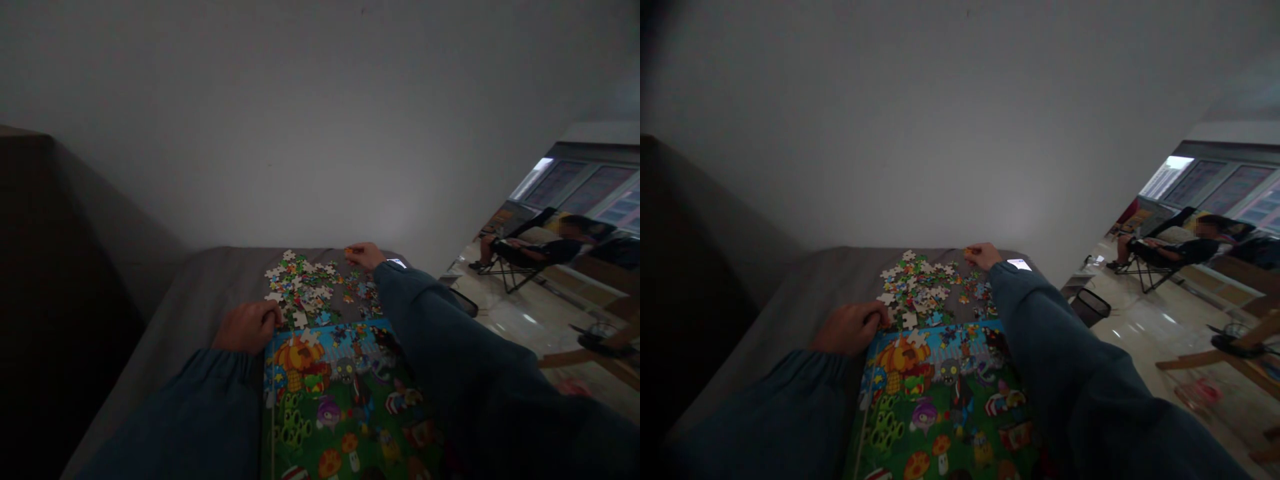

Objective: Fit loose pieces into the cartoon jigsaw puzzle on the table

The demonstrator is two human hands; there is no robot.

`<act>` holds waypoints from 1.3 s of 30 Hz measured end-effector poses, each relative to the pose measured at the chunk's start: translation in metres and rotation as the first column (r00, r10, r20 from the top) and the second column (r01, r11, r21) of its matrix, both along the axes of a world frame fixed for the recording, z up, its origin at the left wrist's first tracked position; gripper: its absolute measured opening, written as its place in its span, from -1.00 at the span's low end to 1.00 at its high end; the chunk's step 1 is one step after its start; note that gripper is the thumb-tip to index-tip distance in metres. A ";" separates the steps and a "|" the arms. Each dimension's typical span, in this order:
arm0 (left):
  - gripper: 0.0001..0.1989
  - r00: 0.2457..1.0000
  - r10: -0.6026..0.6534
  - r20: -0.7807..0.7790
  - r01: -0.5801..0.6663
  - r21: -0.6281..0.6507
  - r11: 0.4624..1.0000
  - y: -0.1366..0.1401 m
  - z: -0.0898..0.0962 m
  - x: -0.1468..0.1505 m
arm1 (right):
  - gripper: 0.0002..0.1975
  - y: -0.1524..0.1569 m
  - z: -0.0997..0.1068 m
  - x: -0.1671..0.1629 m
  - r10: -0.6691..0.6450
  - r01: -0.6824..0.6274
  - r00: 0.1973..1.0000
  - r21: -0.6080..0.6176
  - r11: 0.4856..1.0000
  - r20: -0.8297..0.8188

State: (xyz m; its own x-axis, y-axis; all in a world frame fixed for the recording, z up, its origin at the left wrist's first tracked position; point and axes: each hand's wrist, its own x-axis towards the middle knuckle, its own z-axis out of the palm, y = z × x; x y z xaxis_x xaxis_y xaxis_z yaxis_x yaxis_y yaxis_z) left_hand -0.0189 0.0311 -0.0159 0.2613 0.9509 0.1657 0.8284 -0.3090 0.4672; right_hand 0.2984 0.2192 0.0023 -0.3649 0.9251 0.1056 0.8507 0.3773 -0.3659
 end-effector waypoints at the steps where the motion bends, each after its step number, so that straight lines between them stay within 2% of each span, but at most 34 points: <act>1: -0.70 1.000 0.000 0.001 0.000 -0.001 1.000 0.000 0.000 0.000 | -0.68 0.000 0.001 0.006 -0.021 0.021 1.000 0.011 1.000 0.010; 4: -0.71 1.000 0.006 -0.001 -0.006 -0.005 1.000 0.000 0.001 0.000 | -0.69 -0.003 0.002 0.016 -0.058 0.053 0.996 0.075 0.996 0.063; 6: -0.71 1.000 0.008 -0.002 -0.008 -0.008 1.000 0.000 0.001 0.000 | -0.70 -0.007 0.002 0.012 -0.044 0.031 0.994 0.133 0.991 0.099; 9: -0.72 1.000 0.002 0.000 -0.002 -0.009 1.000 0.000 0.000 0.000 | -0.70 -0.015 -0.003 -0.007 0.049 -0.077 0.986 0.174 0.982 0.160; 12: -0.72 1.000 -0.006 0.001 0.006 -0.007 1.000 0.001 -0.001 -0.001 | -0.69 -0.022 -0.009 -0.029 0.167 -0.206 0.958 0.153 0.967 0.234; 14: -0.72 1.000 -0.014 0.000 0.014 -0.007 1.000 0.002 -0.001 -0.002 | -0.69 -0.023 -0.010 -0.037 0.197 -0.243 0.942 0.148 0.959 0.270; 16: -0.72 1.000 -0.017 -0.002 0.017 -0.002 1.000 0.002 -0.003 -0.002 | -0.70 -0.021 -0.007 -0.036 0.165 -0.219 0.943 0.168 0.961 0.291; 21: -0.72 1.000 -0.010 0.003 0.010 0.016 1.000 0.001 -0.004 -0.001 | -0.70 -0.014 0.007 -0.013 -0.037 -0.043 0.949 0.244 0.969 0.314; 23: -0.72 1.000 -0.011 0.006 0.010 0.013 1.000 0.000 -0.003 0.000 | -0.71 -0.019 0.007 -0.009 -0.063 -0.025 0.942 0.258 0.966 0.329; 27: -0.73 1.000 -0.015 0.009 0.015 0.010 1.000 0.000 -0.002 0.000 | -0.70 -0.040 -0.001 -0.015 0.044 -0.125 0.926 0.195 0.973 0.376; 30: -0.73 1.000 -0.011 0.009 0.010 0.007 1.000 0.000 -0.002 0.000 | -0.60 -0.053 -0.008 -0.022 0.101 -0.169 0.923 0.154 0.974 0.371; 39: -0.72 1.000 -0.009 0.002 0.009 0.018 1.000 0.001 -0.002 -0.001 | -0.68 -0.055 -0.011 -0.020 0.174 -0.214 0.944 0.117 0.970 0.281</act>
State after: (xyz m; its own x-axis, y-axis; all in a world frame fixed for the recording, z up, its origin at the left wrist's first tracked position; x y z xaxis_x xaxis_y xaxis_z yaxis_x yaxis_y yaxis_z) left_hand -0.0202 0.0323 -0.0180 0.2691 0.9455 0.1836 0.8245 -0.3246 0.4635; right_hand 0.2785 0.1642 -0.0085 -0.5687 0.8157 0.1059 0.8146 0.5764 -0.0652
